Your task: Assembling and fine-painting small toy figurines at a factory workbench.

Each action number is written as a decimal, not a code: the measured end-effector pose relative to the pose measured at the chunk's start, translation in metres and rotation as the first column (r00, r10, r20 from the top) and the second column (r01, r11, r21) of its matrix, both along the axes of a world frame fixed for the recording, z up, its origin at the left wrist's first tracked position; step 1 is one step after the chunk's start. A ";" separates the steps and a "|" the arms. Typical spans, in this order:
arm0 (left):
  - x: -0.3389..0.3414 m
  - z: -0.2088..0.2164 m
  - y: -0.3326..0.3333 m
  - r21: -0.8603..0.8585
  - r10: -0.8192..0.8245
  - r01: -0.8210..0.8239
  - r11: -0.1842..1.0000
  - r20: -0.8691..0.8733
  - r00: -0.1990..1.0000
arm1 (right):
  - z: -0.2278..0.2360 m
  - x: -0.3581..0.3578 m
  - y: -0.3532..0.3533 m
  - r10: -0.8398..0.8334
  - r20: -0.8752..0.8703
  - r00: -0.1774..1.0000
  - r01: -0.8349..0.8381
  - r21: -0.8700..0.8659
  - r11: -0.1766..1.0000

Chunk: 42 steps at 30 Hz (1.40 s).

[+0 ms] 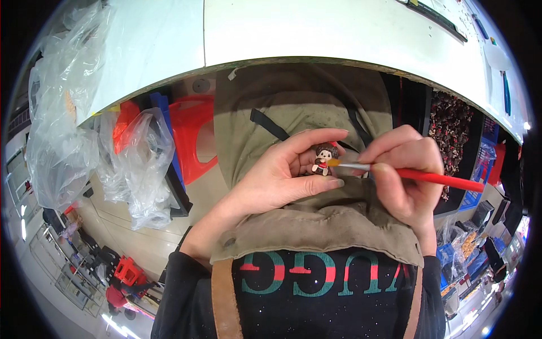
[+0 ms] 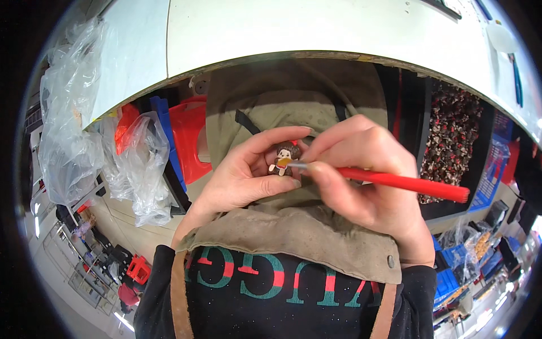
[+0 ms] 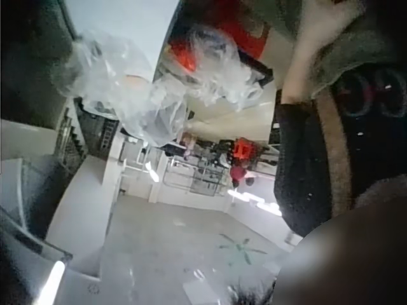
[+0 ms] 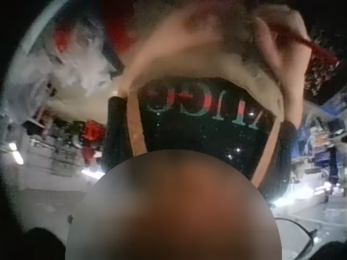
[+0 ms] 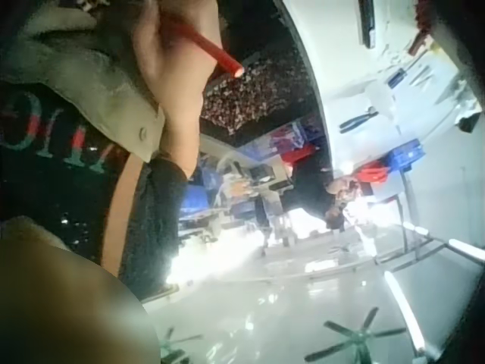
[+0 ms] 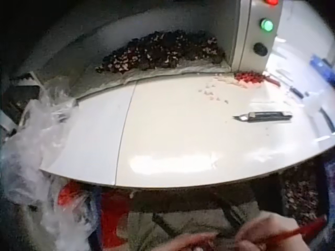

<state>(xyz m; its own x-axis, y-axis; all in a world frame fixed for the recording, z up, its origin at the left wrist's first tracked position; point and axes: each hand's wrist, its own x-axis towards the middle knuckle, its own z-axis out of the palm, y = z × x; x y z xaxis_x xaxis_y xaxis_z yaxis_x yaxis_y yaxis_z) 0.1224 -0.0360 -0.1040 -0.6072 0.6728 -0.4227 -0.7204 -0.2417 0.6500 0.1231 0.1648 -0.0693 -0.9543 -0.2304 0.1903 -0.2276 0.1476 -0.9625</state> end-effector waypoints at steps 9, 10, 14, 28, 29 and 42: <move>0.001 0.000 0.001 -0.025 0.007 -0.007 1.000 0.013 1.000 | 0.001 0.004 0.010 -0.119 0.131 0.984 0.114 0.046 0.992; 0.001 -0.001 0.001 -0.011 0.025 -0.025 1.000 0.007 1.000 | 0.002 0.004 0.007 -0.077 0.111 0.991 0.078 -0.007 0.997; 0.002 0.001 0.004 -0.005 0.042 -0.042 0.999 0.015 0.999 | -0.002 0.001 -0.003 0.073 0.045 0.996 -0.074 0.040 0.996; 0.001 -0.002 0.004 -0.010 0.028 -0.028 1.000 -0.038 0.999 | -0.006 -0.005 0.000 0.119 -0.003 0.993 -0.119 0.052 0.992; 0.000 -0.001 0.004 -0.017 0.021 -0.022 1.000 -0.036 0.999 | -0.008 -0.006 0.002 0.166 -0.007 0.986 -0.165 0.093 0.982; 0.000 0.000 0.005 -0.112 0.052 -0.062 0.992 -0.089 0.995 | -0.015 -0.007 0.014 0.048 0.045 0.998 -0.055 0.175 0.983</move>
<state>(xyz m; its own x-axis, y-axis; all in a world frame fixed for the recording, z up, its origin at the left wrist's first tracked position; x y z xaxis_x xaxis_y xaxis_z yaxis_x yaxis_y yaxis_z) 0.1222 -0.0309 -0.1044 -0.6806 0.5861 -0.4396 -0.6479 -0.2015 0.7346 0.1163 0.1789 -0.0844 -0.9464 -0.3059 0.1039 -0.2006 0.3045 -0.9312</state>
